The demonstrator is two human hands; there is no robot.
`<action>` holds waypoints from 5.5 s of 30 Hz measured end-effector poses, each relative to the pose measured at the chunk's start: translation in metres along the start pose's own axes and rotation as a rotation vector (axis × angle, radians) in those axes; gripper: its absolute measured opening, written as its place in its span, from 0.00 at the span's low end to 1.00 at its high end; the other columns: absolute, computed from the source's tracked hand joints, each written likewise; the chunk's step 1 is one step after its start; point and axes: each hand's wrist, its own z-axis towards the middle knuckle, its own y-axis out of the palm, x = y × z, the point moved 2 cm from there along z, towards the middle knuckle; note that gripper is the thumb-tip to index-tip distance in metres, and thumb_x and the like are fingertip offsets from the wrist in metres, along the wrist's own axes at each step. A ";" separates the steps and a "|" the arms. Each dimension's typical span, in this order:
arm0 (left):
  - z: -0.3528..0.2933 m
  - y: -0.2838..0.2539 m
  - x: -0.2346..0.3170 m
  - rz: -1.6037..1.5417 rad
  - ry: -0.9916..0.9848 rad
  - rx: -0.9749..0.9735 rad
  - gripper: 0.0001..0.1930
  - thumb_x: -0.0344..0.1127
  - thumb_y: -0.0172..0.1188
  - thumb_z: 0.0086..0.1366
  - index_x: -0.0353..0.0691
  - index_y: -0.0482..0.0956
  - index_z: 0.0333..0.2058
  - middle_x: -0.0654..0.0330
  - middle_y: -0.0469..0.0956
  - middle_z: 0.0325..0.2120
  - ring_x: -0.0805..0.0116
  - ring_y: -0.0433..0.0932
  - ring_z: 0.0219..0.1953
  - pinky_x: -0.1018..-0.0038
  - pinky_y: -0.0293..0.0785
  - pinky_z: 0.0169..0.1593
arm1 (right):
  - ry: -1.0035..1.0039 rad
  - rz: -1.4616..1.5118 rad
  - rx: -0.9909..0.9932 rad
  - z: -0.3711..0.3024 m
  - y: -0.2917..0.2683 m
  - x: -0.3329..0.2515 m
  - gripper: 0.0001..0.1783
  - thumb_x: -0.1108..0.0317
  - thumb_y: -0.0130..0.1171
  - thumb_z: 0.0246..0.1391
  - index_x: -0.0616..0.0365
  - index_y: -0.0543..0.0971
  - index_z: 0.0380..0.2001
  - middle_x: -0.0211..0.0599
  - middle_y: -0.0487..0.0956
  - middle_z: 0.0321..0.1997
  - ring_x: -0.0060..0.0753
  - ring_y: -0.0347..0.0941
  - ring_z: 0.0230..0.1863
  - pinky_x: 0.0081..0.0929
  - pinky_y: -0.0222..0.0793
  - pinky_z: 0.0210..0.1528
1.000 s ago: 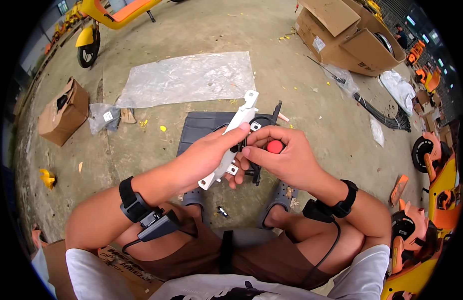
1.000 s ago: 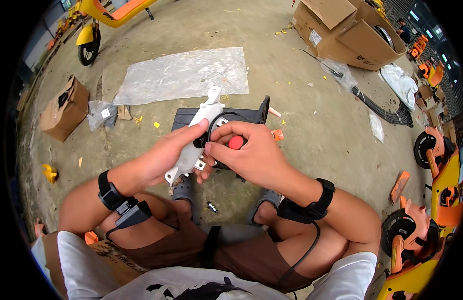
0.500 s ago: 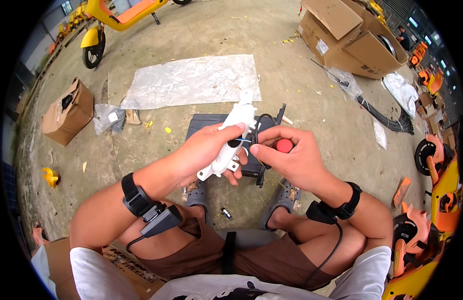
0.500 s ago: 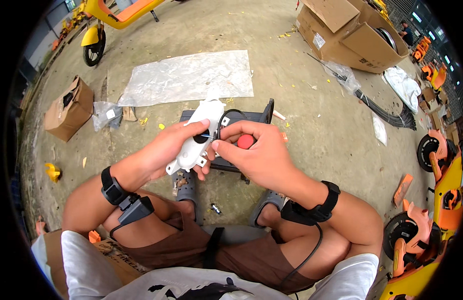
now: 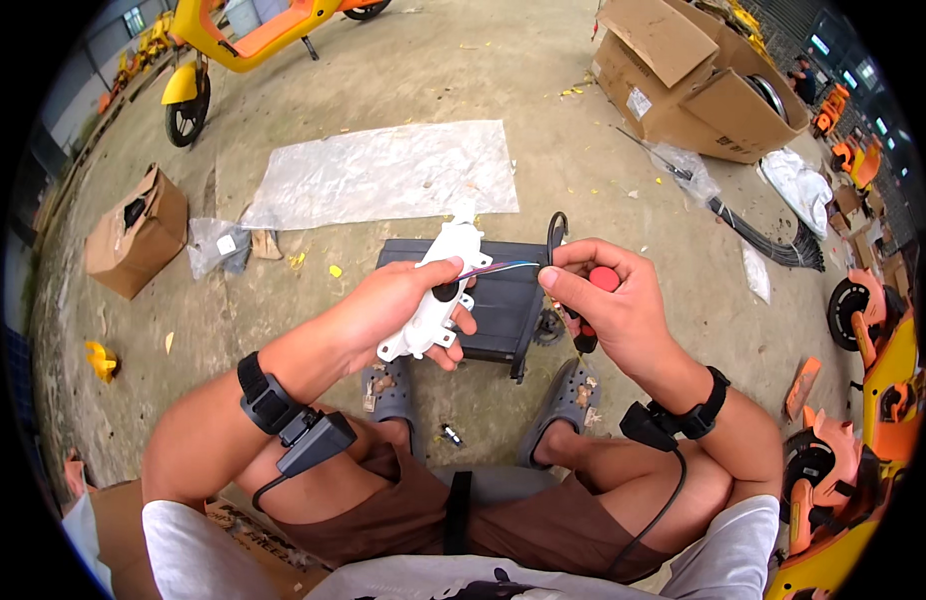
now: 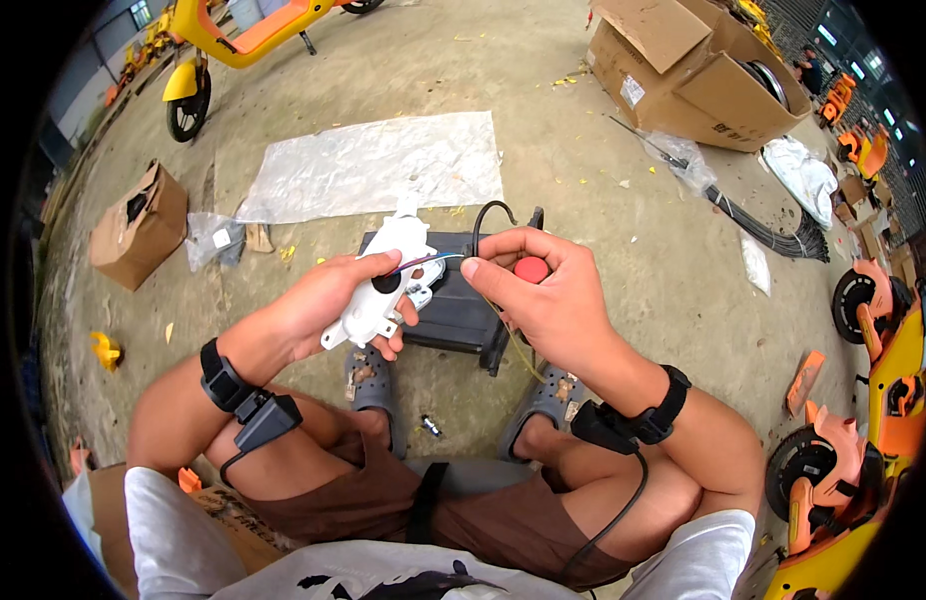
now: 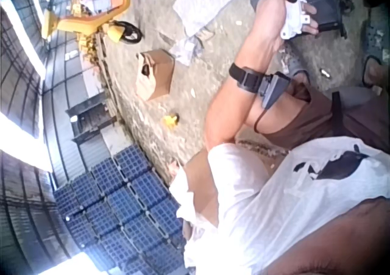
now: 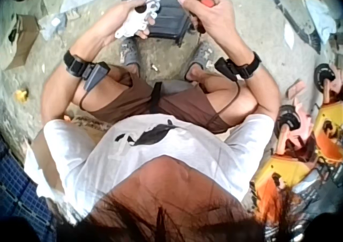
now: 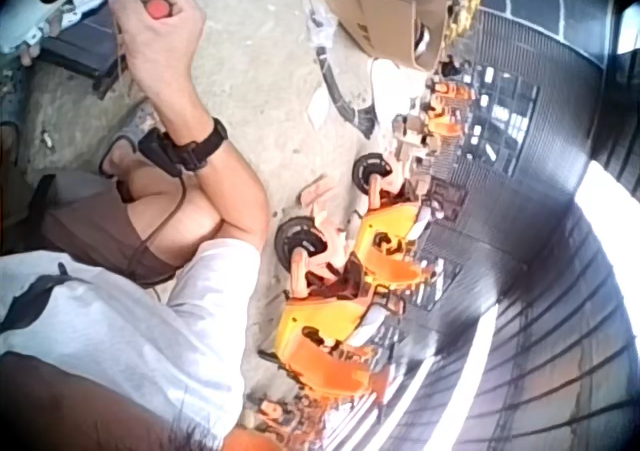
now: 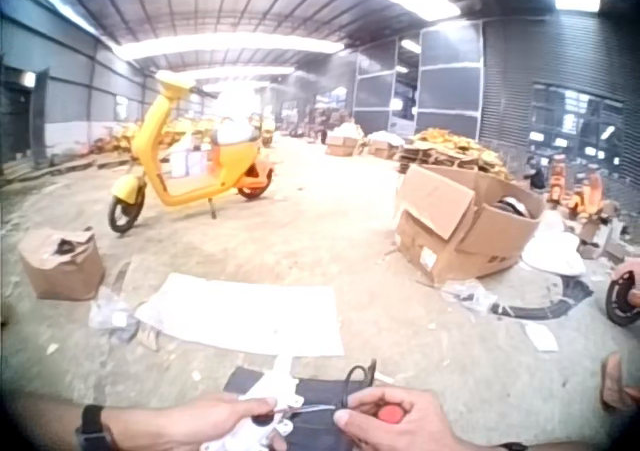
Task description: The person uses a screwdriver to remove screws from a scooter light assembly, separates the plastic casing and circuit board, and then reassembles the unit.
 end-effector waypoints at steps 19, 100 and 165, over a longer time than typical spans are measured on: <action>0.022 -0.023 -0.012 -0.192 0.229 0.213 0.17 0.50 0.44 0.71 0.44 0.72 0.45 0.57 0.80 0.36 0.63 0.79 0.31 0.69 0.75 0.32 | -0.063 0.258 0.132 0.023 -0.030 0.037 0.13 0.65 0.62 0.52 0.65 0.78 0.33 0.32 0.75 0.20 0.20 0.69 0.14 0.20 0.62 0.12; 0.069 0.031 0.010 0.385 0.080 0.150 0.36 0.36 0.57 0.67 0.39 0.49 0.67 0.46 0.61 0.62 0.53 0.56 0.66 0.48 0.49 0.64 | 0.166 0.307 0.078 0.045 -0.021 0.082 0.10 0.73 0.56 0.42 0.70 0.74 0.13 0.48 0.74 0.12 0.38 0.70 0.07 0.33 0.66 0.08; 0.074 0.032 0.002 0.287 0.239 0.185 0.08 0.35 0.59 0.64 0.36 0.75 0.30 0.59 0.78 0.23 0.71 0.78 0.24 0.74 0.78 0.23 | 0.224 0.389 0.035 0.019 -0.045 0.057 0.13 0.61 0.55 0.56 0.62 0.77 0.27 0.25 0.70 0.18 0.18 0.66 0.12 0.18 0.57 0.11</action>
